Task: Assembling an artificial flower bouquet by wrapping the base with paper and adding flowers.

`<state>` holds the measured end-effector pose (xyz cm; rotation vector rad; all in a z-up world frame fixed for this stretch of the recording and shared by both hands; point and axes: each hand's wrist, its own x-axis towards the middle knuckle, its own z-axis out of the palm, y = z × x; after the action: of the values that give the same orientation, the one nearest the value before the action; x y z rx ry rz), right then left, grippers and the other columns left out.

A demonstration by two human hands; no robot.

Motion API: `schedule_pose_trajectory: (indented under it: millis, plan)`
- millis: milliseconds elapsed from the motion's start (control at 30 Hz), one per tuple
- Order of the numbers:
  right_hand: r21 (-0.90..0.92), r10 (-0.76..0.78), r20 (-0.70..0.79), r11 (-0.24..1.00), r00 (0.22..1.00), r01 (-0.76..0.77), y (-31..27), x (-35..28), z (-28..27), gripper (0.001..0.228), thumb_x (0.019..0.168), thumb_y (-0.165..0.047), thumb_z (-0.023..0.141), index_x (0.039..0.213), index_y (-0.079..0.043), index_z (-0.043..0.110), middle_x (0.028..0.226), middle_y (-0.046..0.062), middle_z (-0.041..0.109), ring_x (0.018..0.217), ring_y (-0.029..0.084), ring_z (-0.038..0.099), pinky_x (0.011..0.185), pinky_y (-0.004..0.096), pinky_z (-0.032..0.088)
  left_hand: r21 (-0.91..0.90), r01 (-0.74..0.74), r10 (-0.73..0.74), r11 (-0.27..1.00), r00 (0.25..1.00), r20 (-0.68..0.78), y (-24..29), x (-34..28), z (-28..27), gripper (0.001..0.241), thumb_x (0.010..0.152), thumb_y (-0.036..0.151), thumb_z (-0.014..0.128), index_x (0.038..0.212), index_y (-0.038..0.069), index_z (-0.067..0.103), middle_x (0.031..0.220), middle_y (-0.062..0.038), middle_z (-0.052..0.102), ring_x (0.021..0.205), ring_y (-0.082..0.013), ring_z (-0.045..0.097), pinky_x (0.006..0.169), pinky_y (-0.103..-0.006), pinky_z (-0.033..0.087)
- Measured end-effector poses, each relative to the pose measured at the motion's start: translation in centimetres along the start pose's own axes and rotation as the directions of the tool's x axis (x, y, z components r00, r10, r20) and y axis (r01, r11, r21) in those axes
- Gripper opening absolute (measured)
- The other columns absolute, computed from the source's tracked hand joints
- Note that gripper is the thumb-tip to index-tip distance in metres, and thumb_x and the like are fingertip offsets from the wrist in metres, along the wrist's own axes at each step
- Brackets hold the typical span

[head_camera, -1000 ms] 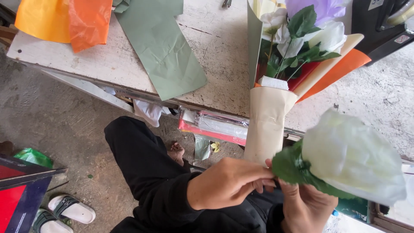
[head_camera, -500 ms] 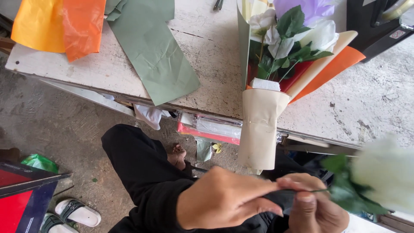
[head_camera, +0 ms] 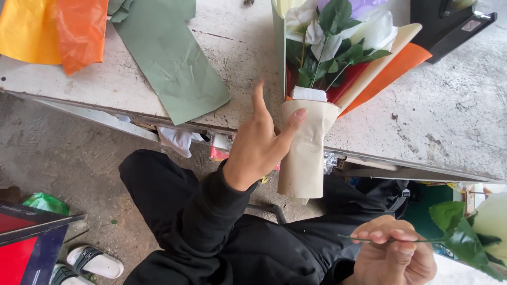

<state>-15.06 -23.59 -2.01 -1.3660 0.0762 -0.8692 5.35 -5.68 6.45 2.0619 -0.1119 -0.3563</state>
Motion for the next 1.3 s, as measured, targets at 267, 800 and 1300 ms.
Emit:
schedule_pose_trajectory:
  millis: [267, 800, 1300]
  plan:
    - [0.017, -0.017, 0.001, 1.000, 1.000, 0.017, 0.1, -0.1, -0.2, 0.019, 0.114, -0.028, 0.056, 0.114, -0.011, 0.065, 0.087, 0.003, 0.064, 0.069, 0.017, 0.062, 0.055, 0.027, 0.061, -0.042, 0.068, -0.065, 0.997, 0.996, 0.068, 0.8, 1.3, 0.7, 0.126, 0.067, 0.074, 0.047, 0.161, 0.001, 0.002, 0.107, -0.024, 0.076, 0.101, -0.0400, 0.074, 0.082, -0.0469, 0.057]
    - [-0.028, 0.010, -0.057, 1.000, 0.998, -0.012, 0.8, -0.3, -0.8, 0.017, 0.115, -0.025, 0.052, 0.112, -0.013, 0.064, 0.087, 0.004, 0.063, 0.067, 0.019, 0.060, 0.054, 0.028, 0.060, -0.389, 0.296, -0.172, 0.873, 0.931, 0.321, -0.6, -2.4, -1.2, 0.069, 0.067, 0.056, 0.064, 0.112, 0.004, 0.074, 0.108, -0.005, 0.079, 0.090, -0.0148, 0.071, 0.076, -0.0273, 0.056]
    - [-0.123, 0.039, -0.222, 0.990, 0.974, -0.067, 0.3, 0.7, 0.7, 0.031, 0.107, -0.034, 0.068, 0.130, -0.013, 0.062, 0.094, 0.003, 0.062, 0.080, 0.014, 0.061, 0.064, 0.020, 0.059, -0.474, 0.239, -0.048, 0.848, 0.924, 0.379, -5.2, -3.0, 1.5, 0.057, 0.069, 0.052, 0.071, 0.106, 0.008, 0.075, 0.105, -0.003, 0.078, 0.088, -0.0123, 0.067, 0.074, -0.0259, 0.053]
